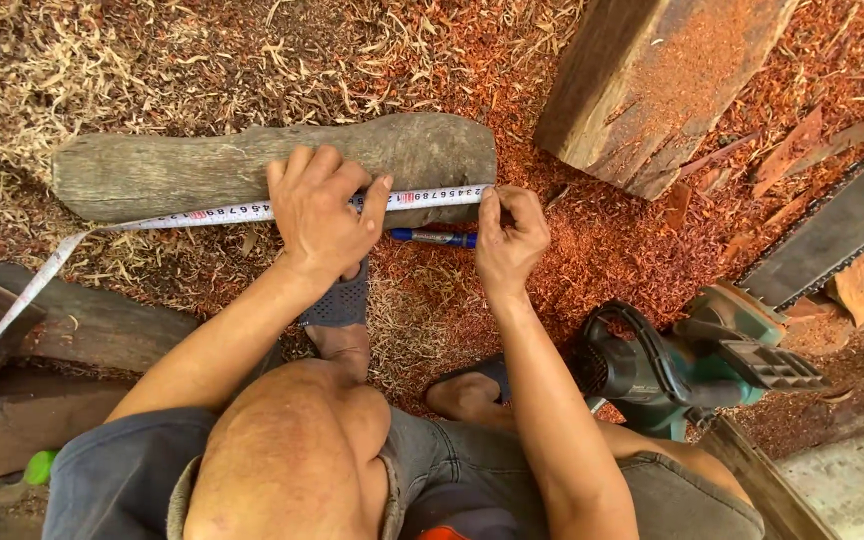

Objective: The person kneels on the ground, measures a log with a tape measure, marks it with a marker, and cuts the log with a chainsaw. They then pick up the cut piece, measure its cut end with the tape measure, and set it down among other cut wood pieces.

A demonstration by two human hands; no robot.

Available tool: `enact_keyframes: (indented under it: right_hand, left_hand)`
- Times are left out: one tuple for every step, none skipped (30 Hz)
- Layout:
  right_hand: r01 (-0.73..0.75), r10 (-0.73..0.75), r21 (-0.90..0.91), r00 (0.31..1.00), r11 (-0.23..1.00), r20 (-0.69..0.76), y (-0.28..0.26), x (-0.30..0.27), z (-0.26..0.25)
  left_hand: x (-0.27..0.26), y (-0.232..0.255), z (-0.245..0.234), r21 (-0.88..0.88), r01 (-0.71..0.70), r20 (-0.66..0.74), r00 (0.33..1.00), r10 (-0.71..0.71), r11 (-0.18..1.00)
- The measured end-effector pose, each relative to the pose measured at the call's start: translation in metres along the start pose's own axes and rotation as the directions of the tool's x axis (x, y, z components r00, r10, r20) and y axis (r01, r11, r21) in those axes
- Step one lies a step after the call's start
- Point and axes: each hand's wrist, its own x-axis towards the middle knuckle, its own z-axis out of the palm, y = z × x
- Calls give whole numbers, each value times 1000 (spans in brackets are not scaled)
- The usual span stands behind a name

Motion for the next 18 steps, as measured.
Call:
enact_keyframes:
  right_hand:
    - [-1,1,0,1000,1000,-3,0,0,0]
    - [3,-3,6,1000,1000,-6,1,-1,1]
    - [5,-5,11,1000,1000,-7,1,-1,1]
    - [3,-3,11,1000,1000,-9,1,-1,1]
    - [4,-4,16,1000,1000,-9,0,-1,1]
    - [6,-6,21,1000,1000,-9,0,-2,1]
    - [4,-3,20,1000,1000,-11,3,-3,2]
    - [11,-11,26,1000,1000,-12,5,-3,3]
    - [18,-18,33,1000,999,-13,8,-4,4]
    - [16,-15,32,1000,999,-15,5,-4,3]
    - [16,-15,35,1000,999,-15,3,-3,3]
    - [16,-15,38,1000,999,-15,0,-2,3]
    - [13,-12,39,1000,999,-17,-1,-2,3]
    - [12,-11,36,1000,999,-18,-1,-2,3]
    - [10,-9,32,1000,999,-17,-2,-2,2]
    - [6,-5,32,1000,999,-17,-1,-2,3]
    - [11,-11,24,1000,1000,-16,-1,-2,3]
    - [17,-17,17,1000,1000,-15,0,-2,3]
  left_hand:
    - [1,2,1,0,-3,1,1000,3,1000]
    - [2,4,3,9,-4,-33,999,4,1000]
    - [3,6,4,18,-3,-65,998,5,1000]
    - [4,7,4,18,-5,-62,998,7,1000]
    - [5,9,4,24,-10,-65,998,11,1000]
    - [6,10,4,29,-14,-67,998,16,999]
    - [5,10,5,28,-17,-64,998,18,999]
    - [5,10,6,38,-20,-75,997,23,999]
    - [4,10,7,48,-23,-85,996,27,999]
    - [4,11,7,47,-25,-83,996,29,999]
    - [3,12,7,57,-29,-96,995,34,998]
    - [3,13,7,66,-33,-110,993,40,997]
    - [3,12,8,67,-35,-107,993,42,997]
    - [4,12,9,77,-41,-95,994,48,996]
    - [3,12,9,86,-46,-81,995,53,995]
    - [2,10,10,87,-47,-77,996,54,995]
    - [2,10,11,93,-58,-71,995,64,994]
    - [1,9,11,98,-68,-63,995,74,993]
